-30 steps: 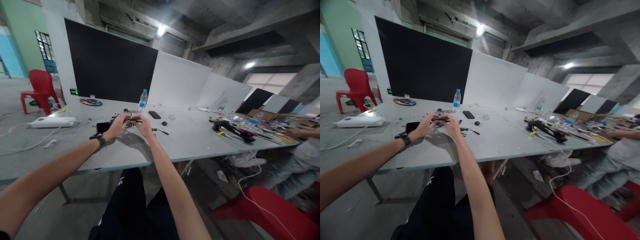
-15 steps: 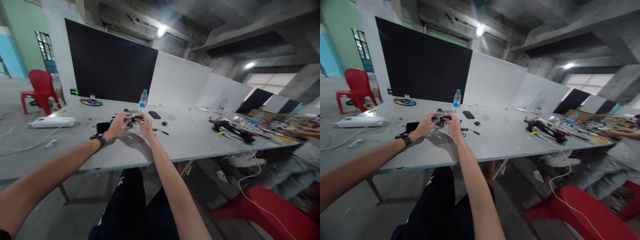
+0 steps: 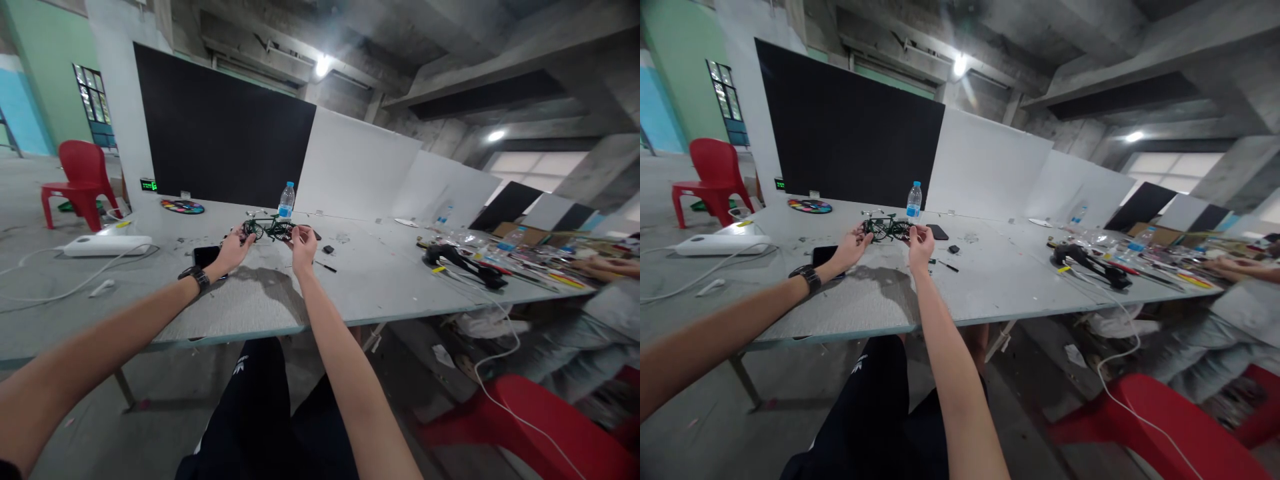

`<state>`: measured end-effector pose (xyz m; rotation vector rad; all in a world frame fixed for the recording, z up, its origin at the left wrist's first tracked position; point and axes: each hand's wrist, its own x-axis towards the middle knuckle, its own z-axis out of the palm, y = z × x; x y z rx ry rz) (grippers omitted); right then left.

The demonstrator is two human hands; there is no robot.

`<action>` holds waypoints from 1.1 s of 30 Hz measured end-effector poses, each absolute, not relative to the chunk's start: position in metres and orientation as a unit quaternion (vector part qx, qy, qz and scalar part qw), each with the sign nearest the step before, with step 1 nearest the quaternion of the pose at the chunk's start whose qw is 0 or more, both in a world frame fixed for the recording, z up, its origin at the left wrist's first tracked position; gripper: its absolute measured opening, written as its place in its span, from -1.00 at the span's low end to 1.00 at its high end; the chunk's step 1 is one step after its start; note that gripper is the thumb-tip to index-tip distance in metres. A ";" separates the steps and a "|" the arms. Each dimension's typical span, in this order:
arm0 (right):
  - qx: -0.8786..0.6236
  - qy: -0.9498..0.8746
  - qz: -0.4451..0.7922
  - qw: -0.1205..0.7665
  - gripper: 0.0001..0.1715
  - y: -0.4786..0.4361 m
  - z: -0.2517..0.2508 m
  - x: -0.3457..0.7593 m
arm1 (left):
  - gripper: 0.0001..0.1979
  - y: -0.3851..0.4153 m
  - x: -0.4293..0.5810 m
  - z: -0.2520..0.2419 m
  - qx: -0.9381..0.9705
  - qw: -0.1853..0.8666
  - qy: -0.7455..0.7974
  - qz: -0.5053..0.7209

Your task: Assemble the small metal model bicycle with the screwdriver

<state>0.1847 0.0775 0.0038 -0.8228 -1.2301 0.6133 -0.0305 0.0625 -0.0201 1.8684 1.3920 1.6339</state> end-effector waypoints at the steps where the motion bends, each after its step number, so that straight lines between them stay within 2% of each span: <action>1: -0.369 -0.547 0.286 0.695 -0.26 0.079 0.002 0.185 | -0.30 0.062 -0.030 -0.020 0.651 0.174 0.478 0.563; 4: -0.370 -0.521 0.323 0.698 -0.25 0.082 0.000 0.185 | -0.28 0.059 -0.029 -0.020 0.640 0.207 0.464 0.577; 6: -0.366 -0.509 0.349 0.697 -0.27 0.083 -0.001 0.185 | -0.36 0.056 -0.029 -0.018 0.634 0.209 0.457 0.588; 13: -0.389 -0.513 0.364 0.673 -0.33 0.084 -0.006 0.184 | -0.53 0.047 -0.031 -0.008 0.686 0.163 0.436 0.560; 19: -0.419 -0.547 0.311 0.655 -0.22 0.090 -0.010 0.185 | -0.51 0.043 -0.029 -0.007 0.700 0.186 0.437 0.533; 25: -0.424 -0.581 0.243 0.651 -0.16 0.097 -0.012 0.186 | -0.53 0.042 -0.027 -0.006 0.676 0.206 0.436 0.557; 30: -0.437 -0.587 0.218 0.646 -0.16 0.094 -0.011 0.187 | -0.54 0.043 -0.028 -0.006 0.682 0.206 0.440 0.547; 33: -0.448 -0.588 0.192 0.645 -0.22 0.089 -0.009 0.189 | -0.54 0.044 -0.029 -0.007 0.688 0.198 0.446 0.536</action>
